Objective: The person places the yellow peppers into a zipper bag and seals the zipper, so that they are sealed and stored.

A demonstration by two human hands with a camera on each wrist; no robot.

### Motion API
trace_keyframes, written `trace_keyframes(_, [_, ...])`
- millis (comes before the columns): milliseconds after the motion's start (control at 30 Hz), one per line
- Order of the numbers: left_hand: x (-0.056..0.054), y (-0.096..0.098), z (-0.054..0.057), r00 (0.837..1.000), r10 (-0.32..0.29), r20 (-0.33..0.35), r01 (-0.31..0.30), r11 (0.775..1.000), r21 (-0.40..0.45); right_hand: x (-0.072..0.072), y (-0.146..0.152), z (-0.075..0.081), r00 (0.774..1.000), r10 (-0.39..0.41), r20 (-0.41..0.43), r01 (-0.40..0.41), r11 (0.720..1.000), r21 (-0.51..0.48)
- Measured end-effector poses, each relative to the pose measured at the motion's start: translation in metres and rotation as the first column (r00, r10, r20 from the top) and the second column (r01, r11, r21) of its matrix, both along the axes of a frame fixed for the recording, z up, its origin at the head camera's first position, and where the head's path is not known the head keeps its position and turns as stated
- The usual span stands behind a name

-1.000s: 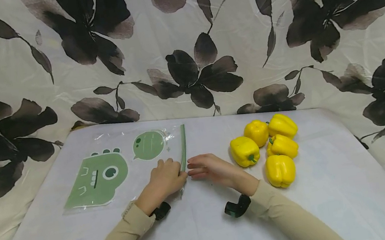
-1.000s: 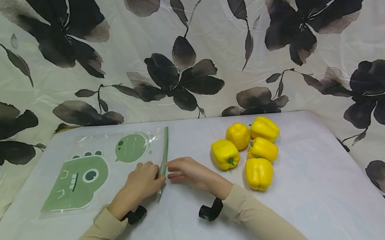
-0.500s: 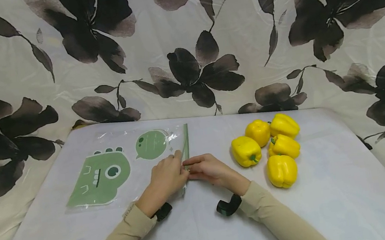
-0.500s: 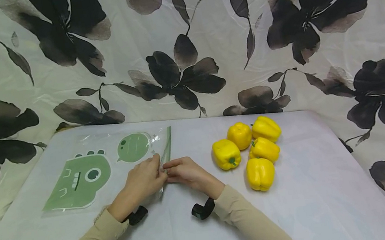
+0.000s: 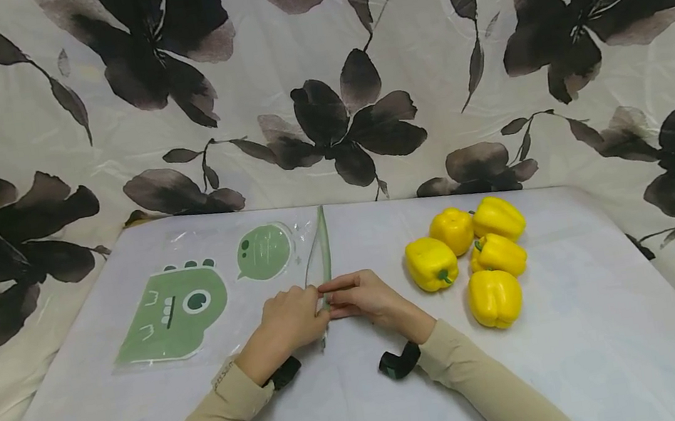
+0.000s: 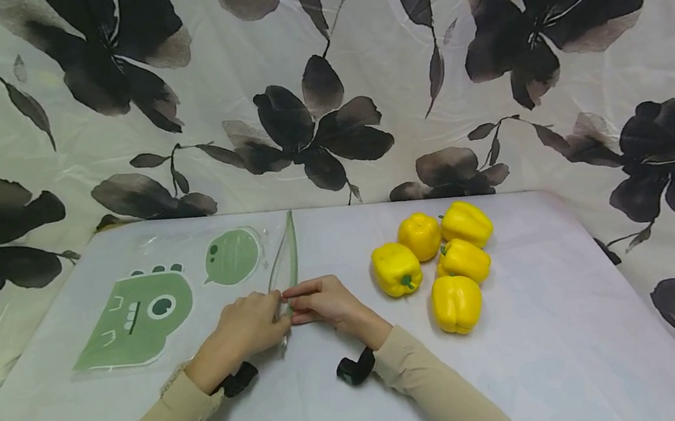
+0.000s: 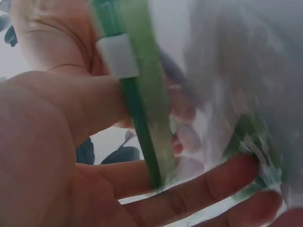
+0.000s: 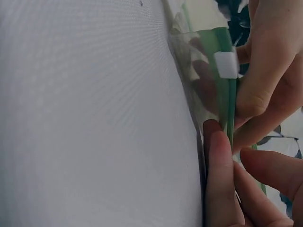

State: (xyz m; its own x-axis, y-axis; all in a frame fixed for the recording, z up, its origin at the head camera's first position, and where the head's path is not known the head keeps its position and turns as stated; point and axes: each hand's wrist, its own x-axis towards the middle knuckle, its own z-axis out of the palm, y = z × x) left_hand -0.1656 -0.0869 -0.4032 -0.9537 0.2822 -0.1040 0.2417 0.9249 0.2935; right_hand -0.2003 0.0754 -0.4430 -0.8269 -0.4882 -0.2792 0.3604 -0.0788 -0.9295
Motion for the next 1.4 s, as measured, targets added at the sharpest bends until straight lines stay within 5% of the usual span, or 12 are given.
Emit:
trace_keyframes(133, [-0.003,0.003,-0.002,0.999,-0.033,-0.002,0.033,0.994,0.106,0.0,0.001,-0.001,0.999,-0.015,-0.032,0.016,1.0,0.013])
trace_keyframes(333, [-0.003,0.008,-0.003,0.992,0.0,-0.129,0.029,0.974,0.226,0.001,0.0,-0.001,0.997,-0.035,-0.062,0.035,0.999,0.009])
trace_keyframes(633, [0.004,0.007,-0.005,1.0,0.021,0.0,-0.021,0.988,0.151,0.001,0.001,0.0,0.989,-0.061,-0.132,0.065,0.998,0.025])
trace_keyframes(867, [0.0,0.008,0.001,0.994,0.043,-0.098,-0.012,0.956,0.292,-0.001,0.004,0.0,0.987,-0.09,-0.131,0.094,0.995,0.026])
trace_keyframes(1133, [-0.004,0.008,0.004,0.989,0.087,-0.118,-0.034,0.919,0.392,-0.003,0.005,-0.001,0.988,-0.087,-0.13,0.09,0.996,0.02])
trace_keyframes(1300, [-0.006,0.008,0.004,0.985,0.097,-0.143,-0.038,0.929,0.368,-0.006,0.012,0.012,0.974,-0.005,-0.228,0.044,0.985,0.167])
trace_keyframes(1400, [-0.007,0.008,0.004,0.988,0.111,-0.104,-0.063,0.923,0.381,-0.005,0.023,0.035,0.92,0.054,-0.387,0.098,0.927,0.362])
